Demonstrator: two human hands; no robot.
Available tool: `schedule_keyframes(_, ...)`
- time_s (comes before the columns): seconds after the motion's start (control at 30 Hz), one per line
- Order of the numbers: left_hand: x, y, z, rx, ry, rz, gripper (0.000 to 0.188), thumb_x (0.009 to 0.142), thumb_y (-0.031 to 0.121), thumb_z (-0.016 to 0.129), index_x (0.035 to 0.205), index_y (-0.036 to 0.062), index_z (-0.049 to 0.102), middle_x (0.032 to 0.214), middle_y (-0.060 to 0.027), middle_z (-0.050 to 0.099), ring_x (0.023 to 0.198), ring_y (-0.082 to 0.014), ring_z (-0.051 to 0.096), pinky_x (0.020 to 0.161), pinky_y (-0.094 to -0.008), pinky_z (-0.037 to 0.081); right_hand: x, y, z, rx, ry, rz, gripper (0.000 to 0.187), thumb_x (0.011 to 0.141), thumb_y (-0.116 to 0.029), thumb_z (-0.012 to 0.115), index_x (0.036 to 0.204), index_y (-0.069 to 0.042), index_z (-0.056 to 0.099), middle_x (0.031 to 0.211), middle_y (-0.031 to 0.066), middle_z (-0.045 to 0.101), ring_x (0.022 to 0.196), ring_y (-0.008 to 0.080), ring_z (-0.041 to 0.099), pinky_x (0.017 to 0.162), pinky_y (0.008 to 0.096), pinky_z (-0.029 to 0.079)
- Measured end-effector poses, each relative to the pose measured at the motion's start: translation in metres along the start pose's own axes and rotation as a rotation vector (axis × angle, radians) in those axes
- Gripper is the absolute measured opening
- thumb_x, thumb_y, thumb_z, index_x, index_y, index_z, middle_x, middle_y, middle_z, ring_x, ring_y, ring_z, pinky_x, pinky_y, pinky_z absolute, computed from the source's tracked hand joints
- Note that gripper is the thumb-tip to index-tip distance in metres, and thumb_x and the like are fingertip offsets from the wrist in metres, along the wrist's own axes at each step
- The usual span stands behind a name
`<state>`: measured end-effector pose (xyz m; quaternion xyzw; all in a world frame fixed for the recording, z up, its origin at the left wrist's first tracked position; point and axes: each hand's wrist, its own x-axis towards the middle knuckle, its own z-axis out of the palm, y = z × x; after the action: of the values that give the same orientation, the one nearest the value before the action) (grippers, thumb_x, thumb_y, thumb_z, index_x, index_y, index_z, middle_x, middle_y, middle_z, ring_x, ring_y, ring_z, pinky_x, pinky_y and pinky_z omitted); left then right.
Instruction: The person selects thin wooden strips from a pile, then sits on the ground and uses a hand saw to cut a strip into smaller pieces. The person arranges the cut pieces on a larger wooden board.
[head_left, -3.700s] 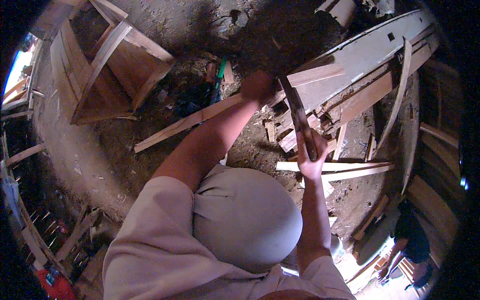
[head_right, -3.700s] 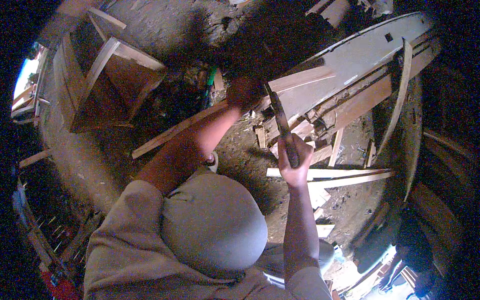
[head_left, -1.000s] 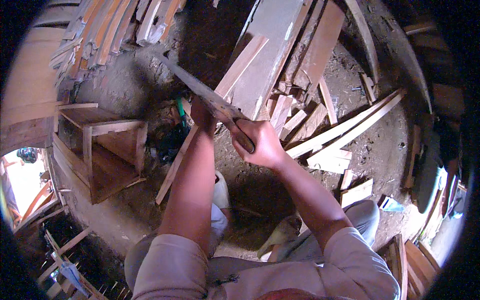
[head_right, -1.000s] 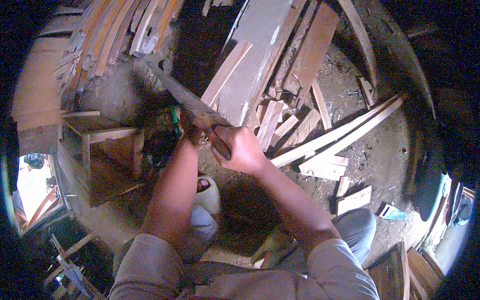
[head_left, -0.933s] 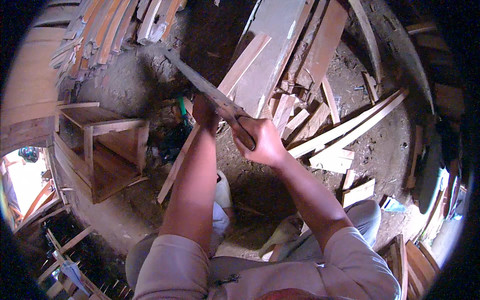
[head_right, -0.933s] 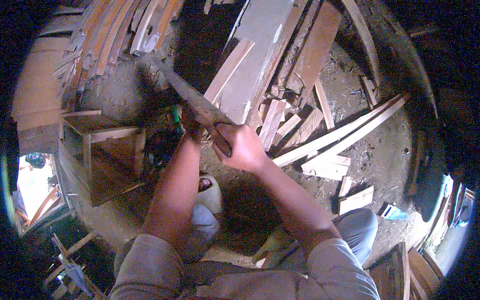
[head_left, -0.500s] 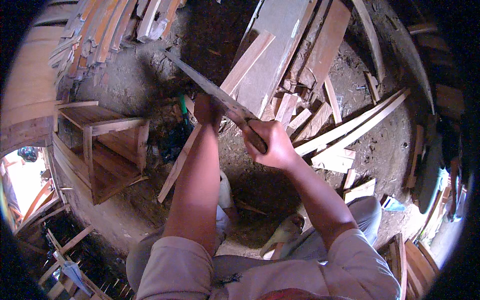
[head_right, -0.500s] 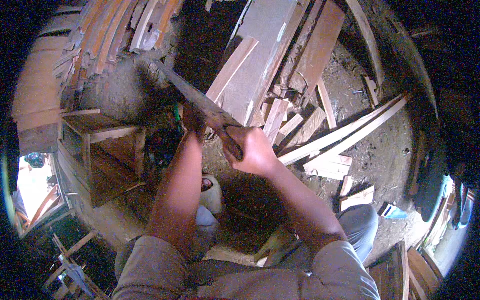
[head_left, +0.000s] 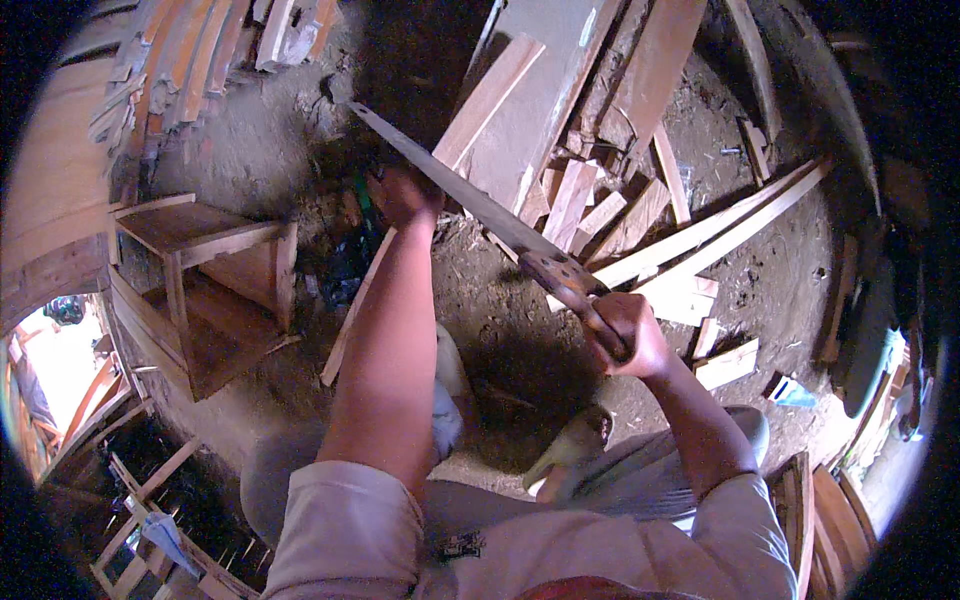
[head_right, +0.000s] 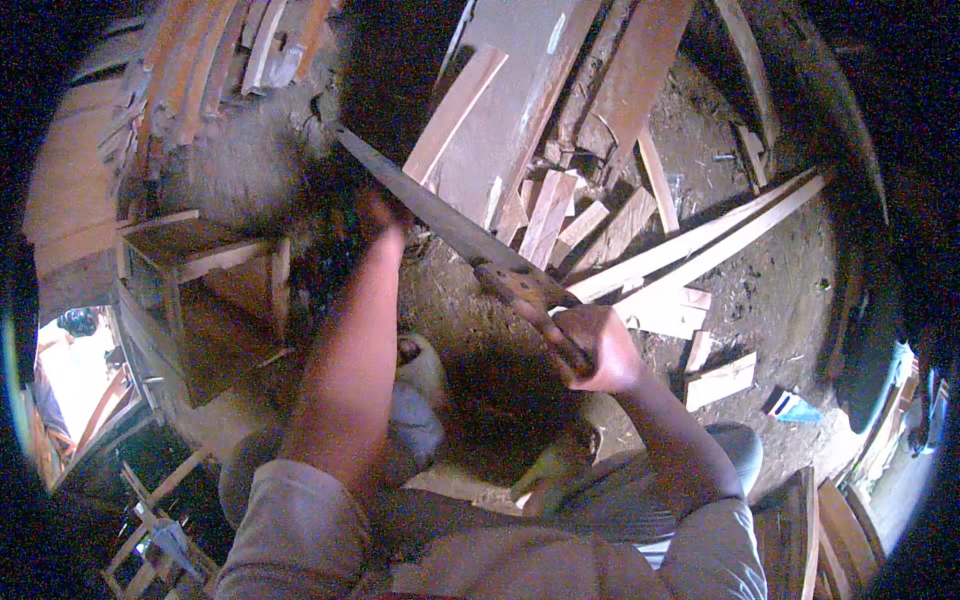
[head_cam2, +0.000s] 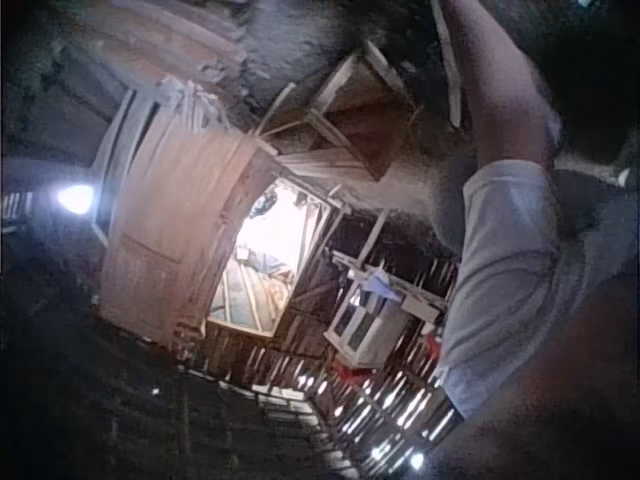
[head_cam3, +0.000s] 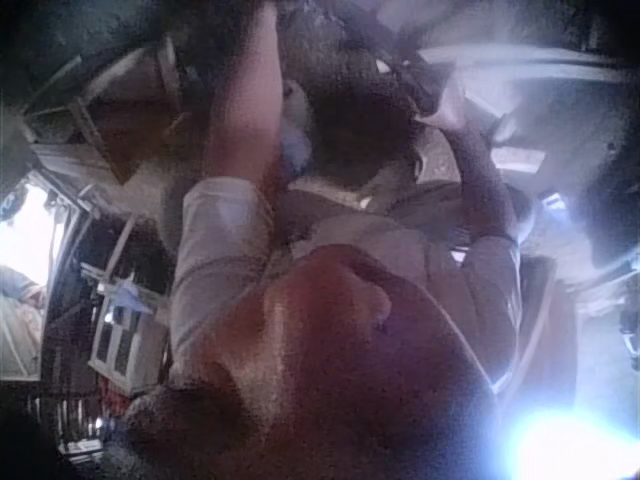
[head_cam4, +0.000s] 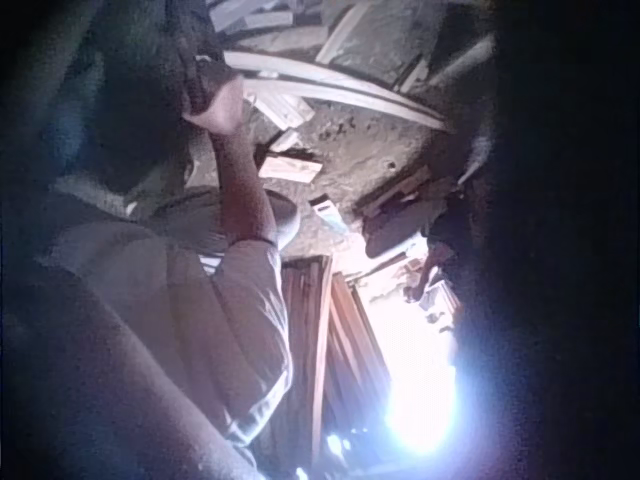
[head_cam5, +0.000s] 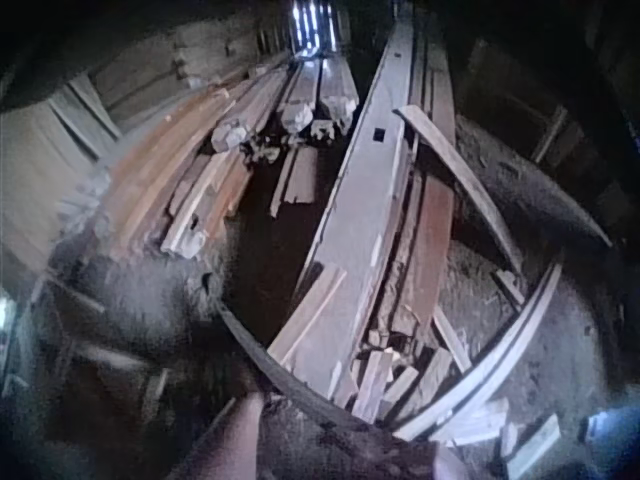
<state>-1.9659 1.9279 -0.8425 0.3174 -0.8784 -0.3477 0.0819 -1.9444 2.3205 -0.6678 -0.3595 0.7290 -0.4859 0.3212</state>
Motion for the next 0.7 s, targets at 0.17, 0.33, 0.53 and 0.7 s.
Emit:
schedule_keyframes(0.17, 0.000, 0.025, 0.000, 0.339, -0.052, 0.008, 0.027, 0.088, 0.033, 0.064, 0.106, 0.0166, 0.075, 0.110, -0.0170, 0.072, 0.106, -0.0406, 0.065, 0.094, -0.0509, 0.051, -0.078, -0.022, 0.003, -0.223, 0.173, -0.015, 0.021, 0.072, -0.021, 0.070, 0.076, -0.008, 0.054, 0.066, 0.0115, 0.048, 0.056, 0.0360, 0.048, 0.055, 0.0456, 0.043)
schedule_keyframes(0.33, 0.002, 0.041, -0.009, 0.233, 0.002, -0.357, 0.044, 0.094, 0.034, 0.048, 0.101, -0.0022, 0.072, 0.111, -0.0254, 0.070, 0.107, -0.0451, 0.066, 0.093, -0.0560, 0.050, -0.191, -0.108, -0.010, -0.532, 0.080, 0.141, 0.027, 0.056, -0.027, 0.073, 0.068, -0.011, 0.054, 0.062, 0.0124, 0.047, 0.051, 0.0386, 0.045, 0.048, 0.0482, 0.033)
schedule_keyframes(0.53, 0.006, 0.027, -0.006, 0.276, -0.046, -0.387, 0.048, 0.094, 0.037, 0.047, 0.103, -0.0018, 0.073, 0.114, -0.0267, 0.070, 0.106, -0.0447, 0.067, 0.093, -0.0512, 0.053, -0.229, -0.208, 0.002, -0.458, 0.267, 0.301, 0.020, 0.068, -0.006, 0.068, 0.076, -0.007, 0.049, 0.059, 0.0110, 0.045, 0.045, 0.0360, 0.045, 0.044, 0.0436, 0.032)
schedule_keyframes(0.7, -0.010, 0.062, -0.003, 0.164, 0.102, -0.361, 0.047, 0.094, 0.037, 0.048, 0.101, -0.0014, 0.074, 0.110, -0.0264, 0.071, 0.105, -0.0444, 0.068, 0.092, -0.0512, 0.054, -0.140, -0.185, 0.006, -0.526, 0.231, -0.016, 0.009, 0.068, -0.004, 0.067, 0.075, -0.003, 0.060, 0.059, 0.0136, 0.052, 0.049, 0.0367, 0.052, 0.047, 0.0432, 0.039)
